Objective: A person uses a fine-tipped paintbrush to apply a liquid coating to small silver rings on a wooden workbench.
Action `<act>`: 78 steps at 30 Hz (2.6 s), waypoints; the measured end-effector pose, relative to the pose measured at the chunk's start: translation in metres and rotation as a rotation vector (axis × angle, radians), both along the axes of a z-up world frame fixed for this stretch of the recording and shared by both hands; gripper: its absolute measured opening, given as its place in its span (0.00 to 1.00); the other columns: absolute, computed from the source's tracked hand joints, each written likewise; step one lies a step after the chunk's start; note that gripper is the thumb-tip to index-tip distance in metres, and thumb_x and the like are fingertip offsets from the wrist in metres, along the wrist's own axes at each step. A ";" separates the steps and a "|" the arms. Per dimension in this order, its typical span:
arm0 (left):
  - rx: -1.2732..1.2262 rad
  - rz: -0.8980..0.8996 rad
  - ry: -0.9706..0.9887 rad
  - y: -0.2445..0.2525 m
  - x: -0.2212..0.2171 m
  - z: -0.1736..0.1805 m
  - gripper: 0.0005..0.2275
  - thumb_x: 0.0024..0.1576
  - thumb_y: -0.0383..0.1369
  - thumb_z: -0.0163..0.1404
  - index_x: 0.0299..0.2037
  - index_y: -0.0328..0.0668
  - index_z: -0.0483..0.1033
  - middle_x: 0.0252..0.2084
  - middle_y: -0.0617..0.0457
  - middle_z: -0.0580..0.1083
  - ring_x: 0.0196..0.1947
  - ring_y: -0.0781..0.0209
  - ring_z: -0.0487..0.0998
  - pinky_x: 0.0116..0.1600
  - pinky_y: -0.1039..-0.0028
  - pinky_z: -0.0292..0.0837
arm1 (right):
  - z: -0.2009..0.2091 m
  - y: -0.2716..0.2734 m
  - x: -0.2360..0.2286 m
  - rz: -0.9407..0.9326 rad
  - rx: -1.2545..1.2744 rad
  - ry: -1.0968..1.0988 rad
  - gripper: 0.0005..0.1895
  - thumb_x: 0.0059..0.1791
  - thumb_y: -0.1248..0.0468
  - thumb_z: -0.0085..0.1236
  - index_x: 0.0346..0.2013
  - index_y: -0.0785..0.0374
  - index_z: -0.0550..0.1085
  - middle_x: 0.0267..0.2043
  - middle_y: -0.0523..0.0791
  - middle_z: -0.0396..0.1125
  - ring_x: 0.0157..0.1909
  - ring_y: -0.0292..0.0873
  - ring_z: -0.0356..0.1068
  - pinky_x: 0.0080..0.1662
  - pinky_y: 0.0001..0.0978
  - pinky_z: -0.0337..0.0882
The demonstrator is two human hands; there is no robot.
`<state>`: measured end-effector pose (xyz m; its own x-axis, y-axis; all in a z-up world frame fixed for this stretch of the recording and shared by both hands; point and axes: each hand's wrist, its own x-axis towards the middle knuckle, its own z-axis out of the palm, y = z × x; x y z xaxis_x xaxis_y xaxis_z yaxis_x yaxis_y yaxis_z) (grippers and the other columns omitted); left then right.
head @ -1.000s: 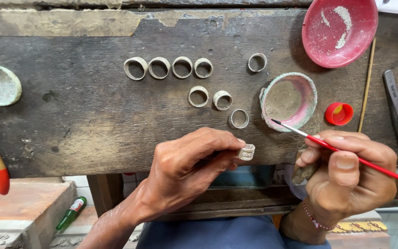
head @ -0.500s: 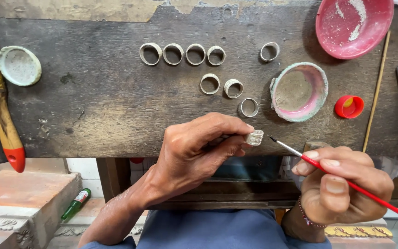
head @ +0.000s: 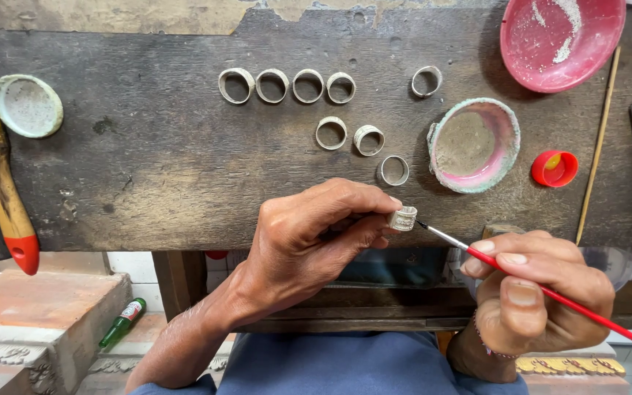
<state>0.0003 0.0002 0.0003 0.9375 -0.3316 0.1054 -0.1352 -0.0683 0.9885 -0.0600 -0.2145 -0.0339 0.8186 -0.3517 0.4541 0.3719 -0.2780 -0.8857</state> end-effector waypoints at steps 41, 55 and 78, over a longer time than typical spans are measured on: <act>0.039 0.017 -0.091 0.002 -0.002 -0.005 0.07 0.62 0.22 0.56 0.47 0.37 0.75 0.44 0.48 0.78 0.42 0.61 0.81 0.49 0.77 0.79 | -0.004 -0.003 0.003 -0.010 -0.038 -0.048 0.10 0.55 0.60 0.51 0.38 0.63 0.65 0.30 0.55 0.65 0.20 0.43 0.62 0.26 0.28 0.65; 0.024 0.016 -0.066 0.002 -0.001 -0.002 0.05 0.61 0.23 0.57 0.41 0.37 0.73 0.40 0.50 0.73 0.33 0.67 0.76 0.41 0.82 0.79 | -0.008 -0.005 0.003 0.009 -0.065 -0.076 0.10 0.54 0.60 0.53 0.38 0.64 0.65 0.29 0.56 0.63 0.21 0.45 0.63 0.26 0.29 0.66; 0.028 0.020 -0.050 0.002 0.001 -0.002 0.04 0.62 0.24 0.55 0.42 0.38 0.74 0.40 0.50 0.76 0.24 0.68 0.79 0.35 0.83 0.79 | 0.030 0.009 0.032 -0.131 -0.260 0.307 0.15 0.61 0.63 0.46 0.47 0.78 0.67 0.40 0.64 0.68 0.25 0.50 0.68 0.30 0.32 0.67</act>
